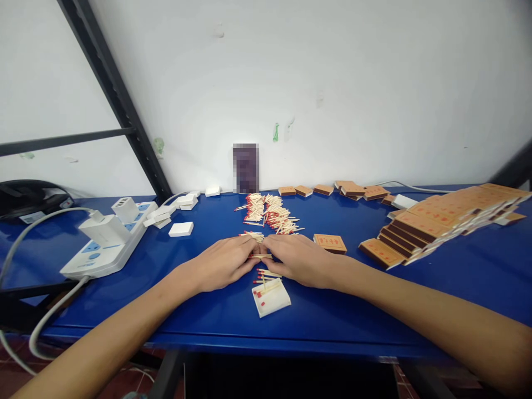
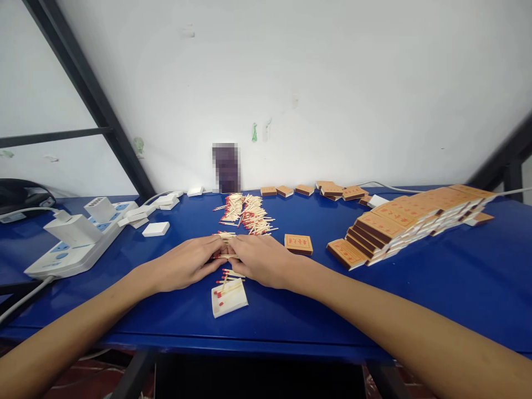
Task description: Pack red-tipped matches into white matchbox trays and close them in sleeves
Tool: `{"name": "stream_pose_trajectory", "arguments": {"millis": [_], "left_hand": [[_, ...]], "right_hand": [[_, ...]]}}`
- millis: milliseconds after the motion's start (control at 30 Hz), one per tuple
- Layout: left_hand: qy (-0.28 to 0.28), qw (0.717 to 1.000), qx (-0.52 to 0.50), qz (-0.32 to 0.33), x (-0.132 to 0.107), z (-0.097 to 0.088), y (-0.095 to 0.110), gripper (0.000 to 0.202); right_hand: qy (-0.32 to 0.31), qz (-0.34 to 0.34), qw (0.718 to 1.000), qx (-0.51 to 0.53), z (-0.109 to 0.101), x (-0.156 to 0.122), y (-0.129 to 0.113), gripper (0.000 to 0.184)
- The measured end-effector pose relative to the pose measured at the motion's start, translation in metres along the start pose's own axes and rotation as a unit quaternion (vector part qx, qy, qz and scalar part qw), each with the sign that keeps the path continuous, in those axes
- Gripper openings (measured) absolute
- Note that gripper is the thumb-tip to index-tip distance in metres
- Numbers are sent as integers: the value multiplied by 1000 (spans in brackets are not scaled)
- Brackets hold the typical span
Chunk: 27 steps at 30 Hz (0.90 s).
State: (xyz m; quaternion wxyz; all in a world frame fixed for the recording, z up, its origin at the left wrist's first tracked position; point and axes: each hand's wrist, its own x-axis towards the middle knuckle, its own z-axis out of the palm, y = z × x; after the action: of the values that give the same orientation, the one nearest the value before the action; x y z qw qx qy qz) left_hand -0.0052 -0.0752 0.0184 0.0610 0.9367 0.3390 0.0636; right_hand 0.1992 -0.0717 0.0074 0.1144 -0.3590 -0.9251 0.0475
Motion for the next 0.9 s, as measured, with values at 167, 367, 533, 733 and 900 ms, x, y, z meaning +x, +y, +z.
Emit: {"name": "stream_pose_trajectory", "arguments": {"millis": [167,367,533,733,900], "left_hand": [[6,1000,-3,8,0,-1,1,21],[10,1000,-13,6,-2,-10,6,22],[23,998,-50,18,-8,-18,14,22],[31,992,-122,16,-20,-14,35,20],[25,989,-145,-5,-29,-8,47,20]], "right_hand": [[-16,21,999,-23,-3,1,-4,13],[15,20,1000,8,-8,-1,-5,13],[21,2,997,80,-19,-12,-8,16],[-63,-38,978,197,-33,-27,-14,16],[-110,-55,968,220,-38,-30,-14,17]]}}
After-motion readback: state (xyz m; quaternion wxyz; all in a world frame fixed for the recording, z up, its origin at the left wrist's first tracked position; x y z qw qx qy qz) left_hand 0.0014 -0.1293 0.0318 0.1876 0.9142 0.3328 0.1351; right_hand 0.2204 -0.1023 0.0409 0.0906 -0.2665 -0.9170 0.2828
